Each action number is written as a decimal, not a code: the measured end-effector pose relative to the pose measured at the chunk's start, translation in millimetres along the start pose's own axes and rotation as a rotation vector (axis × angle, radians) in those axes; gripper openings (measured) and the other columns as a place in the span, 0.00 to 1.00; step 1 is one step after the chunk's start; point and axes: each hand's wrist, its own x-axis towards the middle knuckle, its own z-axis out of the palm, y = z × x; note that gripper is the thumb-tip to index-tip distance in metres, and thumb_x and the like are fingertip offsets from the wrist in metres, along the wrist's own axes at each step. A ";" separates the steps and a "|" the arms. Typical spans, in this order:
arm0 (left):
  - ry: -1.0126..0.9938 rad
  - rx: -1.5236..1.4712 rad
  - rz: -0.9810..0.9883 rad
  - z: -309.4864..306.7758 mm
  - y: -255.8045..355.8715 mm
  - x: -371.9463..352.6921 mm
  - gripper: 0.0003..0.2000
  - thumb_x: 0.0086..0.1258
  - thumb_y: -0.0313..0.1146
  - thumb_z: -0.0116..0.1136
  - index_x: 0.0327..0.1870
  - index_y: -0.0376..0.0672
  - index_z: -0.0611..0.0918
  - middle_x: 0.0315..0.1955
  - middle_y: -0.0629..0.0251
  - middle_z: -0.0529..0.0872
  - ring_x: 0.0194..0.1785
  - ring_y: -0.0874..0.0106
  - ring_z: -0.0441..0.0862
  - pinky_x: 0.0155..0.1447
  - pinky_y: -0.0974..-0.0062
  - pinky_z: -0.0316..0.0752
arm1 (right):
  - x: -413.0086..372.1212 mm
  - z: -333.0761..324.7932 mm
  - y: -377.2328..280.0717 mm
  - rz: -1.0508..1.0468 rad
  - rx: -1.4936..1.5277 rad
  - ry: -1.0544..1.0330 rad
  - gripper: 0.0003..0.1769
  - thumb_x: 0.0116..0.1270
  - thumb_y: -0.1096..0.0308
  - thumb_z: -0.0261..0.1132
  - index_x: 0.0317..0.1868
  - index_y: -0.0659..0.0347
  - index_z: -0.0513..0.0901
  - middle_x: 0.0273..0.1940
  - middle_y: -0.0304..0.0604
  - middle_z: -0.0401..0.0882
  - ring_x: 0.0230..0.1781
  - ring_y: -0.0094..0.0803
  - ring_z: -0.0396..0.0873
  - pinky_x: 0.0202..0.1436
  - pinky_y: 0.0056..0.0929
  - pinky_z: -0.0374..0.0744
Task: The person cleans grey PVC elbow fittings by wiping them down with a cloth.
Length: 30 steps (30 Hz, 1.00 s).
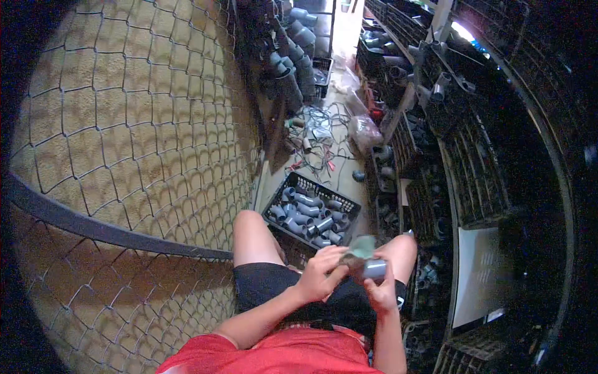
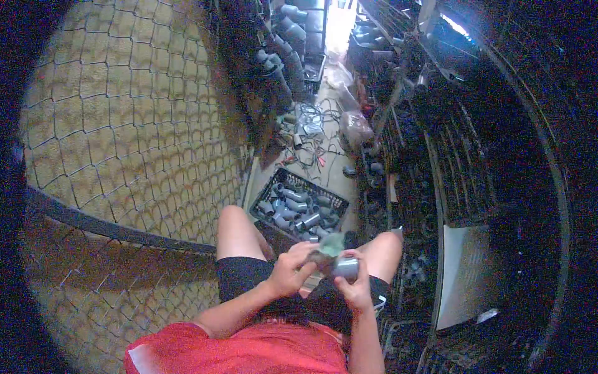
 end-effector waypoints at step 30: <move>0.001 -0.074 -0.040 -49.6 28.5 1.0 0.18 0.60 0.20 0.64 0.54 0.40 0.84 0.53 0.53 0.85 0.56 0.60 0.85 0.54 0.68 0.81 | 2.6 39.1 14.7 0.308 0.695 0.138 0.26 0.76 0.46 0.54 0.65 0.53 0.72 0.57 0.45 0.81 0.58 0.41 0.79 0.59 0.47 0.80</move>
